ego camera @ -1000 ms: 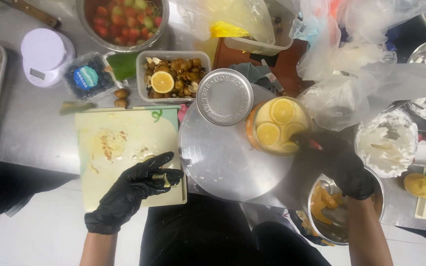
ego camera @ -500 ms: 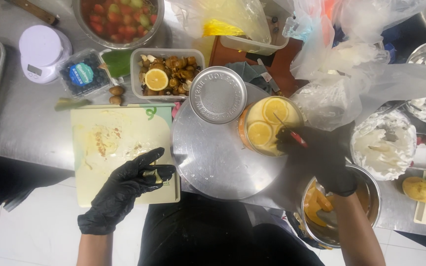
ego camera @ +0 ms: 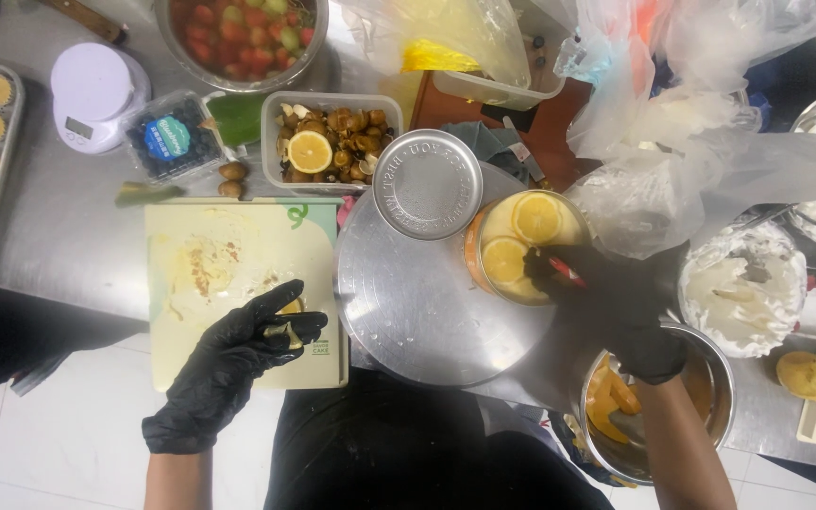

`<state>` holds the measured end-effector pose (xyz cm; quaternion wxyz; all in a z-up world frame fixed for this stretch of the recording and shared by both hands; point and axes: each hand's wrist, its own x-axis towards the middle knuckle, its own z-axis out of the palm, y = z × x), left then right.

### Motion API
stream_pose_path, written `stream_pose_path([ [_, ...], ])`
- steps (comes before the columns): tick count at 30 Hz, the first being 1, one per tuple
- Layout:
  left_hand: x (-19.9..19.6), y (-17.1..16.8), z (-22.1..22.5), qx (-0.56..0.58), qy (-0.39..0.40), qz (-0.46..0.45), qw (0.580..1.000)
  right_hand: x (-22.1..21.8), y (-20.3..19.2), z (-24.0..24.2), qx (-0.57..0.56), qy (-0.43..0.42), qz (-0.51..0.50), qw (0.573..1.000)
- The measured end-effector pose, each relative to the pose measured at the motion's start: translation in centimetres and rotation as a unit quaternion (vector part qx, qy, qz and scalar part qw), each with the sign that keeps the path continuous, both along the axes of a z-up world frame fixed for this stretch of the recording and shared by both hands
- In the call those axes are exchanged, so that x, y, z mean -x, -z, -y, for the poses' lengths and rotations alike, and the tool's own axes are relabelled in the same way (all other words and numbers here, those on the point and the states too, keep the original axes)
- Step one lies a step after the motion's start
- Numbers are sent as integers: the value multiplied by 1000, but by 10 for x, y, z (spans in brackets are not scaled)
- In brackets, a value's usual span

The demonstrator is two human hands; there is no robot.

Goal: The person places a cutting board on the stainless steel worktable and slices lemons into thin rounds with a small paring knife, adding each slice to a container of lemon slices. They continue slicing another lemon half and then set the knife down on the board.

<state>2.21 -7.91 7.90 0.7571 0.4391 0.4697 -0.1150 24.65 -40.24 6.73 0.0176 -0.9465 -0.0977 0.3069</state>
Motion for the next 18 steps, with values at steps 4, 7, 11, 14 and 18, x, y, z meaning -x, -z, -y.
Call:
stream_pose_path([
  [4,-5,-6,2,-16,-8,-8,1000,4,9,6,-89,52,-108,989],
  [7,-5,-6,3,-17,-19,-7,1000,9,31,26,-131,38,-73,988],
  [11,-4,-1,9,-26,-36,4,999,7,25,21,-115,-20,12,993],
  [14,-9,-6,19,-37,-45,39,998,6,20,14,-172,37,-69,982],
  [18,-21,-13,40,3,-95,65,993,-4,1,12,-163,57,-56,983],
])
